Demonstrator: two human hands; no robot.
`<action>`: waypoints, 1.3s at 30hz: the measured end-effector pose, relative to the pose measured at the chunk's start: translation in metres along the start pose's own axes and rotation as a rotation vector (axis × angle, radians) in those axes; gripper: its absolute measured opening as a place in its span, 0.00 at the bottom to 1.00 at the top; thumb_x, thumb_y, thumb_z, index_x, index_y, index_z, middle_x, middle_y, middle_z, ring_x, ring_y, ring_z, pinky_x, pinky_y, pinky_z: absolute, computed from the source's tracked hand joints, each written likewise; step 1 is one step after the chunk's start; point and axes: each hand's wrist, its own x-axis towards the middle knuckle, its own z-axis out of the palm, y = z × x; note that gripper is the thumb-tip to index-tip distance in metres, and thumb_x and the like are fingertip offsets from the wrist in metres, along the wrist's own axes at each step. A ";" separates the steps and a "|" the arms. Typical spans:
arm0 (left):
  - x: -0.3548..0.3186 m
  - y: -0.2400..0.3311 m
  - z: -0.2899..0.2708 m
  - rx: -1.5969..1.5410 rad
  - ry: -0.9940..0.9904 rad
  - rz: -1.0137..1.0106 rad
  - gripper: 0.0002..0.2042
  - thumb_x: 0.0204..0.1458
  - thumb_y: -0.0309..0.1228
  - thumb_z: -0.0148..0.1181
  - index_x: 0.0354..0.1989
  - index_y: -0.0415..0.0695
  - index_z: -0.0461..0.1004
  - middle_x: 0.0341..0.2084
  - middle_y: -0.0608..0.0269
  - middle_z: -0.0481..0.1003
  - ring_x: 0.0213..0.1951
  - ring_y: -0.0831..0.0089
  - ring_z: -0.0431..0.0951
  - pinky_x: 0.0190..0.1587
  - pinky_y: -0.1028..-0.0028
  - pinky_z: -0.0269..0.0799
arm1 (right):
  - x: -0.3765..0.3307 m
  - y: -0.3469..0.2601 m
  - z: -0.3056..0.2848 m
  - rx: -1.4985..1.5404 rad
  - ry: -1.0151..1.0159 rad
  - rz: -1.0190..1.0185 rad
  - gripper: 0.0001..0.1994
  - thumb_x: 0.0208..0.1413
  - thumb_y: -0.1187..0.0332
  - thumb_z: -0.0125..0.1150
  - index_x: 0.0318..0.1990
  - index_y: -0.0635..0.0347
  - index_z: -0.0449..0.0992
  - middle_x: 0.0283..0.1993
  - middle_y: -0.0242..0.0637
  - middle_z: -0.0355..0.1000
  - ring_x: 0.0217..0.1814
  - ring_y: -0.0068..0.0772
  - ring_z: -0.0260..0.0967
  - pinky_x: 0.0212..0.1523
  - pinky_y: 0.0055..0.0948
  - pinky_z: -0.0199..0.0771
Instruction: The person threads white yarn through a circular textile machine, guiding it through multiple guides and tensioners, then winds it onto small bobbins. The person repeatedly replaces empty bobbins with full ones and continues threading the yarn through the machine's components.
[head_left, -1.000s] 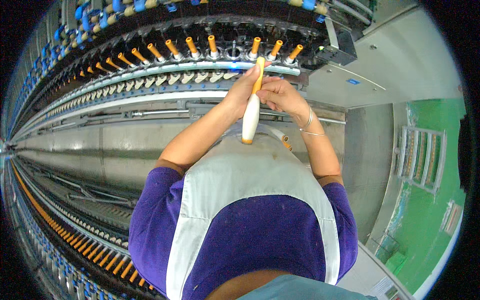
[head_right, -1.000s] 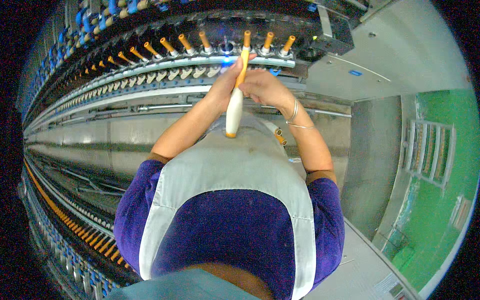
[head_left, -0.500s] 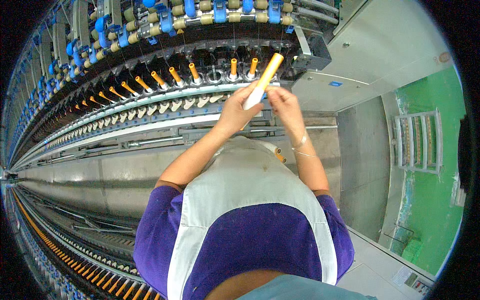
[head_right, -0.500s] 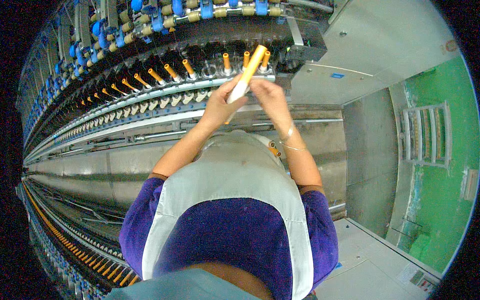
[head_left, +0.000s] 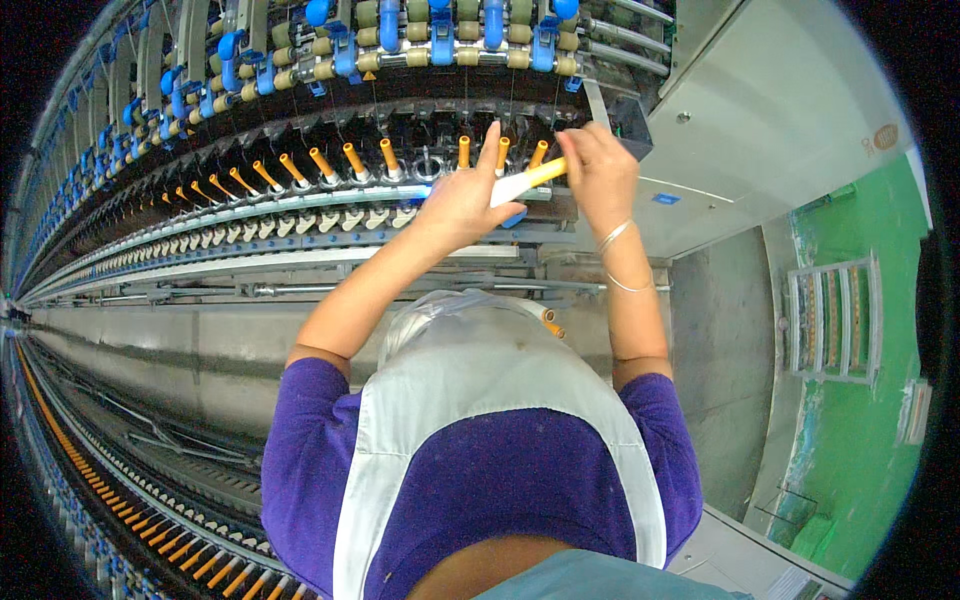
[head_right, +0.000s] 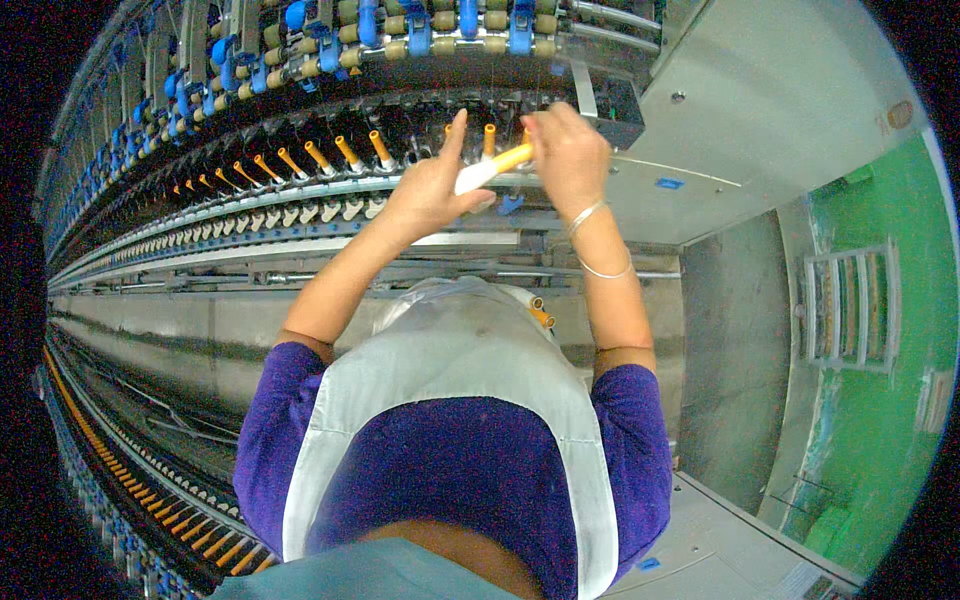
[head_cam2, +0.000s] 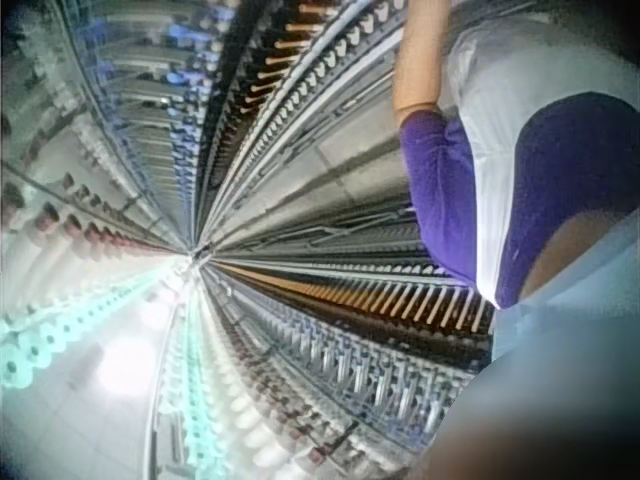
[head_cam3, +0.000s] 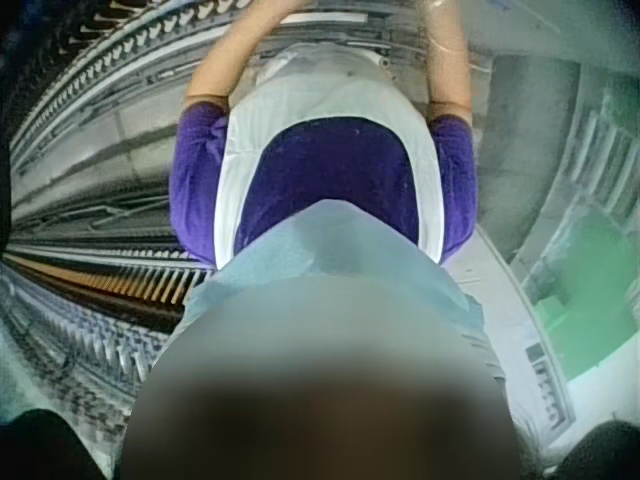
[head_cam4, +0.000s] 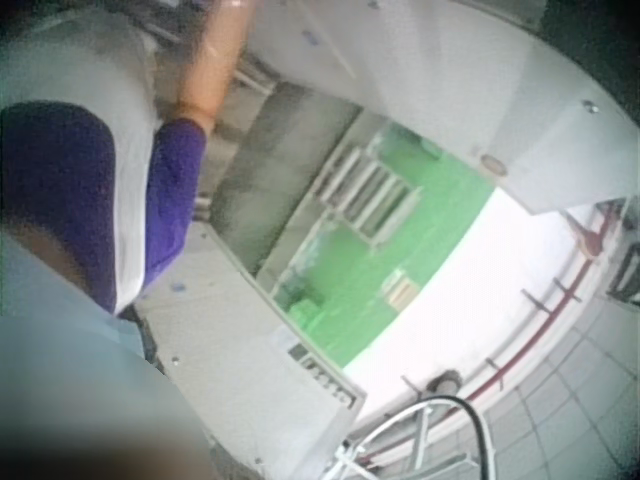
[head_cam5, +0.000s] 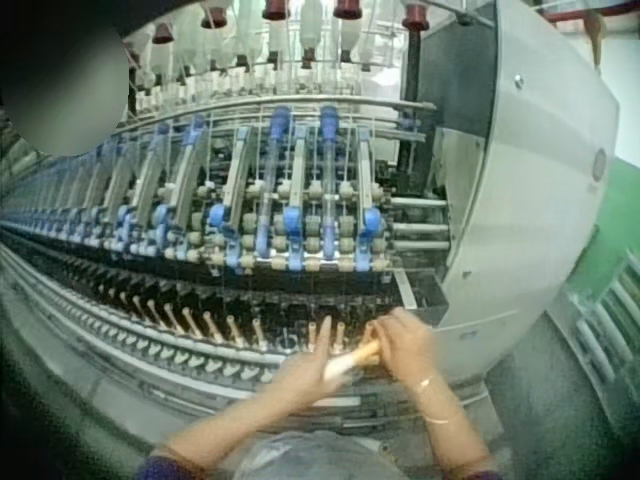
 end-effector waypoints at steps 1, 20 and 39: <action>0.001 0.002 -0.006 0.041 0.004 0.011 0.53 0.44 0.43 0.67 0.69 0.41 0.32 0.30 0.45 0.77 0.30 0.47 0.78 0.33 0.58 0.74 | -0.001 0.010 -0.005 -0.018 0.024 -0.001 0.05 0.51 0.70 0.63 0.27 0.62 0.76 0.25 0.40 0.69 0.23 0.40 0.68 0.25 0.33 0.67; 0.020 -0.030 -0.082 -0.164 -0.680 0.321 0.38 0.44 0.41 0.68 0.66 0.58 0.58 0.53 0.61 0.73 0.48 0.66 0.76 0.47 0.69 0.69 | -0.179 0.269 -0.158 0.416 0.734 1.158 0.11 0.56 0.74 0.45 0.39 0.72 0.72 0.39 0.45 0.71 0.41 0.33 0.69 0.44 0.29 0.72; -0.026 -0.043 0.024 -0.600 -0.651 0.065 0.17 0.49 0.27 0.59 0.49 0.45 0.71 0.27 0.61 0.76 0.29 0.74 0.75 0.31 0.74 0.70 | -0.046 0.025 0.022 1.592 -0.436 1.002 0.10 0.61 0.63 0.52 0.45 0.56 0.70 0.39 0.40 0.75 0.22 0.17 0.62 0.21 0.20 0.65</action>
